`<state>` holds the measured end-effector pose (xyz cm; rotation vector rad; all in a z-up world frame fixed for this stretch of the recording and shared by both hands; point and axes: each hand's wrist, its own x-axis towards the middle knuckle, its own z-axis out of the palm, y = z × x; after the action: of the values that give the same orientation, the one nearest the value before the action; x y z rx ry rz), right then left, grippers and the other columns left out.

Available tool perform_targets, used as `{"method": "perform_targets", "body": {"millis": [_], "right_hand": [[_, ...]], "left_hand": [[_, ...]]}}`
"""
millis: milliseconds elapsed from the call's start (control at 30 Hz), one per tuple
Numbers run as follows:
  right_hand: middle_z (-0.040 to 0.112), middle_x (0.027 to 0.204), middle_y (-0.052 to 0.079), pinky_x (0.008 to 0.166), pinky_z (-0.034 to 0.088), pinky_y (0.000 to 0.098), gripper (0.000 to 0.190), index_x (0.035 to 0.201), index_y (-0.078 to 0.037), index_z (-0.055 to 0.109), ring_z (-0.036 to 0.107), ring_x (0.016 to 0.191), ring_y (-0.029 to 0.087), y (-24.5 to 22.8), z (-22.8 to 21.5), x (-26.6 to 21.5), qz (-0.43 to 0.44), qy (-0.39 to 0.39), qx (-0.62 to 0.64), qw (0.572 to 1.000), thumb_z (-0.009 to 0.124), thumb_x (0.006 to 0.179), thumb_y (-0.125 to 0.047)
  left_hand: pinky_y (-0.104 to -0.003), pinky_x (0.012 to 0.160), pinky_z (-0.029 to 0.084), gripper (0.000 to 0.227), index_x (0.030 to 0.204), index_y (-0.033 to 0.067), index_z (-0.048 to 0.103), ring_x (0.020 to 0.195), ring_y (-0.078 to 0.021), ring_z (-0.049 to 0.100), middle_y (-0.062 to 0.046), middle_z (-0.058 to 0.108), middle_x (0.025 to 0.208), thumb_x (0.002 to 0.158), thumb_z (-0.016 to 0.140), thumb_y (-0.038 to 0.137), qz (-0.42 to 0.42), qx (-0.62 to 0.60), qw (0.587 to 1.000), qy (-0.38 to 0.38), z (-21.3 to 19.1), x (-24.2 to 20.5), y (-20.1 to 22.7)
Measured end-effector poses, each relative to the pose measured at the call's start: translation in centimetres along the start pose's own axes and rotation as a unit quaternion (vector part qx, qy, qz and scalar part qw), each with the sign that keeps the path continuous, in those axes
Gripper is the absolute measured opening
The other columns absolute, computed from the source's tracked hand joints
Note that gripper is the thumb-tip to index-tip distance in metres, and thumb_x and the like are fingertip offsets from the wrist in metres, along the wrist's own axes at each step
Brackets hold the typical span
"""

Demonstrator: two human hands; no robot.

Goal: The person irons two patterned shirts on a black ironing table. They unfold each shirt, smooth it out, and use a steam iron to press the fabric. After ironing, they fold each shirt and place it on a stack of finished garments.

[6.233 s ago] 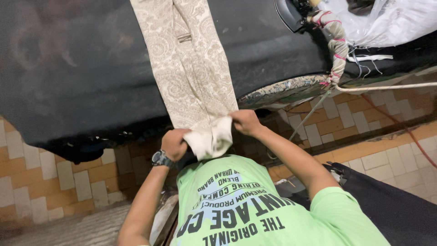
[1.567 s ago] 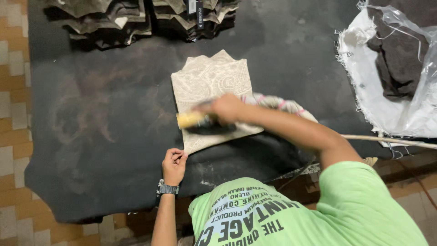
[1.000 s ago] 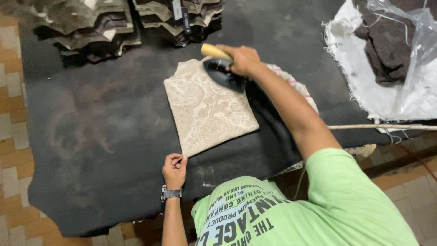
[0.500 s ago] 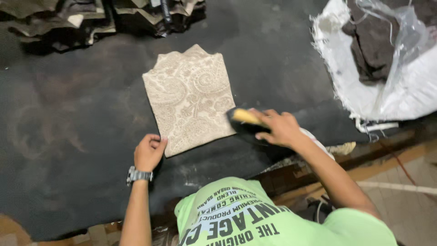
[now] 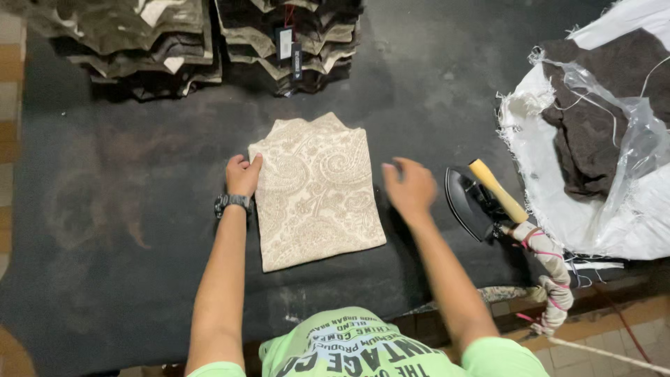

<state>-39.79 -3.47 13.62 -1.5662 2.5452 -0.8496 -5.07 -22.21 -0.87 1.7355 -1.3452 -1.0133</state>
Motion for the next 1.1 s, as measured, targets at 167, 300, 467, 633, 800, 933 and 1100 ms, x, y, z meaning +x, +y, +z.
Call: {"method": "perform_targets", "body": {"millis": [167, 300, 467, 633, 800, 933, 1100], "right_hand": [[0.07, 0.113, 0.019, 0.085, 0.054, 0.0424, 0.058, 0.125, 0.004, 0.062, 0.07, 0.101, 0.032, -3.3, 9.6, 6.2, 0.235, -0.183, 0.239, 0.924, 0.075, 0.087, -0.038], [0.078, 0.103, 0.015, 0.077, 0.057, 0.0354, 0.035, 0.109, 0.005, 0.073, 0.074, 0.089, 0.024, -4.1, 8.1, 8.9, 0.259, -0.276, 0.404, 0.833, 0.073, 0.091, -0.025], [0.068, 0.096, 0.001, 0.074, 0.048, 0.0277, 0.024, 0.112, -0.002, 0.073, 0.059, 0.084, 0.011, -4.1, -0.3, 7.9, 0.01, -0.168, 0.505, 0.846, 0.079, 0.096, -0.019], [0.068, 0.111, -0.001, 0.092, 0.051, 0.0252, 0.036, 0.118, -0.005, 0.068, 0.063, 0.104, 0.009, 0.9, -7.6, 1.0, -0.115, -0.187, 0.527, 0.821, 0.08, 0.084, -0.007], [0.065, 0.116, 0.01, 0.09, 0.053, 0.032, 0.022, 0.102, -0.004, 0.069, 0.064, 0.107, 0.017, 4.7, -4.4, -10.2, -0.141, -0.169, 0.345, 0.912, 0.076, 0.081, -0.003], [0.075, 0.108, 0.009, 0.083, 0.055, 0.0315, 0.025, 0.101, -0.007, 0.078, 0.07, 0.092, 0.018, 7.8, -2.5, -14.6, -0.022, -0.261, 0.181, 0.948, 0.062, 0.083, 0.0], [0.077, 0.101, 0.01, 0.081, 0.055, 0.0321, 0.023, 0.113, -0.003, 0.073, 0.072, 0.089, 0.018, 6.1, 1.9, -7.5, 0.021, -0.145, 0.3, 0.943, 0.07, 0.093, -0.016]], "left_hand": [[-0.033, 0.079, 0.053, 0.047, 0.101, -0.0081, 0.076, 0.084, -0.0167, 0.07, -0.009, 0.077, 0.095, 0.09, 0.077, 0.038, -0.114, -0.09, 0.981, -0.127, -0.8, 1.8, 3.7], [-0.028, 0.065, 0.045, 0.031, 0.094, -0.0017, 0.075, 0.072, -0.0075, 0.055, 0.003, 0.066, 0.08, 0.093, 0.076, 0.03, 0.03, -0.096, 0.987, -0.124, -3.6, -1.4, 9.0], [-0.023, 0.065, 0.042, 0.016, 0.098, 0.0018, 0.066, 0.074, -0.0022, 0.049, 0.009, 0.059, 0.081, 0.101, 0.073, 0.017, 0.21, -0.149, 0.958, -0.126, -11.5, -8.3, 14.6], [-0.027, 0.1, 0.048, 0.03, 0.119, 0.0031, 0.069, 0.113, -0.0129, 0.06, -0.003, 0.062, 0.123, 0.088, 0.072, 0.005, 0.296, -0.107, 0.922, -0.228, -18.5, -16.4, 13.7], [-0.036, 0.105, 0.044, 0.032, 0.108, 0.0117, 0.077, 0.125, -0.027, 0.053, -0.013, 0.054, 0.141, 0.078, 0.081, 0.005, 0.228, 0.032, 0.955, -0.186, -14.6, -22.9, 6.0], [-0.039, 0.099, 0.047, 0.028, 0.103, 0.0097, 0.08, 0.115, -0.0319, 0.059, -0.013, 0.066, 0.129, 0.076, 0.074, 0.003, 0.208, 0.156, 0.942, -0.213, -13.2, -24.7, -0.6], [-0.033, 0.08, 0.055, 0.023, 0.112, 0.0012, 0.073, 0.086, -0.0199, 0.069, -0.011, 0.076, 0.097, 0.094, 0.073, 0.015, 0.091, 0.014, 0.99, -0.106, -9.1, -15.5, -1.6]]}}
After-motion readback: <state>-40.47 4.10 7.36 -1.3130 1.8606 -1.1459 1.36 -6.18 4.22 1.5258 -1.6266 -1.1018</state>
